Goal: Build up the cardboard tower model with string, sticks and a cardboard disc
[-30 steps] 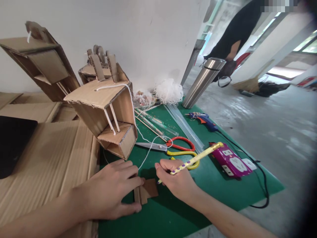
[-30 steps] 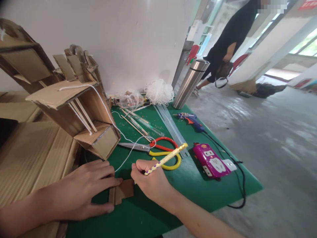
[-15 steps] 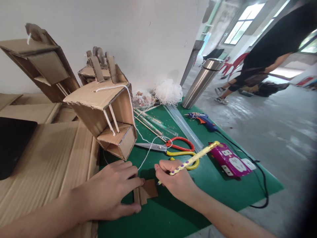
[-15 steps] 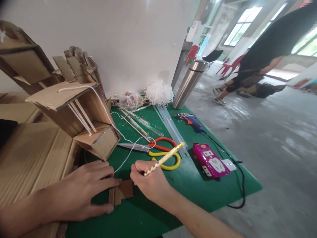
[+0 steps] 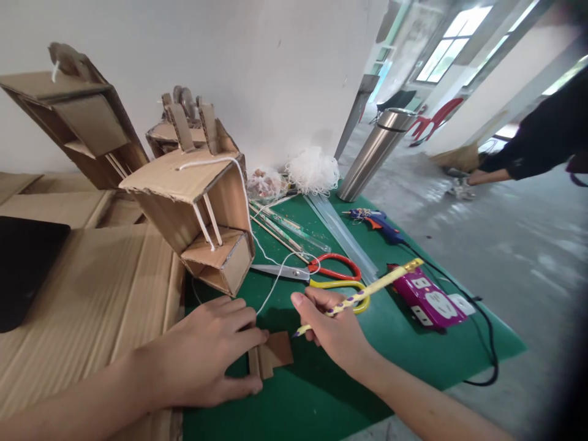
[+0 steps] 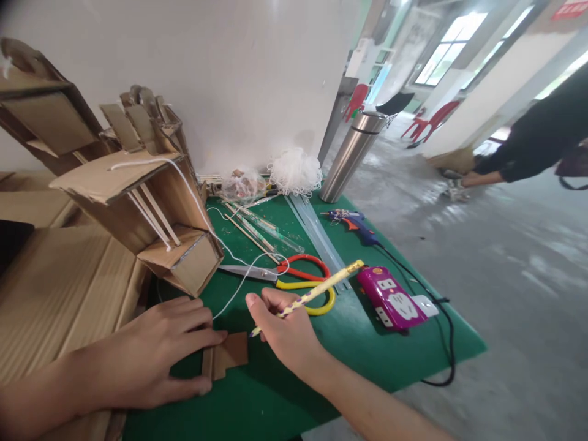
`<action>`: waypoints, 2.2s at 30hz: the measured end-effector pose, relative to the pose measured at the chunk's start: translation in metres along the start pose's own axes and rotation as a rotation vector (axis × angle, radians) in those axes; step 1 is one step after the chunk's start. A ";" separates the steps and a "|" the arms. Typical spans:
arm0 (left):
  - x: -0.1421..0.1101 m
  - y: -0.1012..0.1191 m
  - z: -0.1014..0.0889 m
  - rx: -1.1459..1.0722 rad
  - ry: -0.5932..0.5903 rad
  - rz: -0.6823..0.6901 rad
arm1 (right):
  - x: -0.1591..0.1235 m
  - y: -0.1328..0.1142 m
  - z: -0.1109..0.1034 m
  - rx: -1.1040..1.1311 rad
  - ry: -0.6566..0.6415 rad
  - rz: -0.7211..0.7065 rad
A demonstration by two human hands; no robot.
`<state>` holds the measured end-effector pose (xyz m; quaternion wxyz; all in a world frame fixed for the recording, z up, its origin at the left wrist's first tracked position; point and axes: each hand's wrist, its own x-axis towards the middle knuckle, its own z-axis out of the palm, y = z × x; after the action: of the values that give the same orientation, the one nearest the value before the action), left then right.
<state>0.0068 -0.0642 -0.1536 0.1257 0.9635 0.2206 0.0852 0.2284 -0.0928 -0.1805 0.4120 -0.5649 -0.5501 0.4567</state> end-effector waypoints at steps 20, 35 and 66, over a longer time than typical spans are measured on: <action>-0.006 0.013 0.009 0.142 0.159 0.058 | 0.001 0.008 0.001 -0.031 -0.025 0.064; -0.008 0.034 0.019 0.290 0.217 0.070 | -0.003 -0.008 0.006 0.021 -0.079 -0.023; -0.005 0.052 0.018 0.224 -0.150 -0.252 | -0.003 0.007 0.011 0.076 -0.141 0.104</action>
<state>0.0276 -0.1160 -0.1570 0.0435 0.9398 0.3378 -0.0282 0.2196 -0.0969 -0.1900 0.3691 -0.5430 -0.5299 0.5367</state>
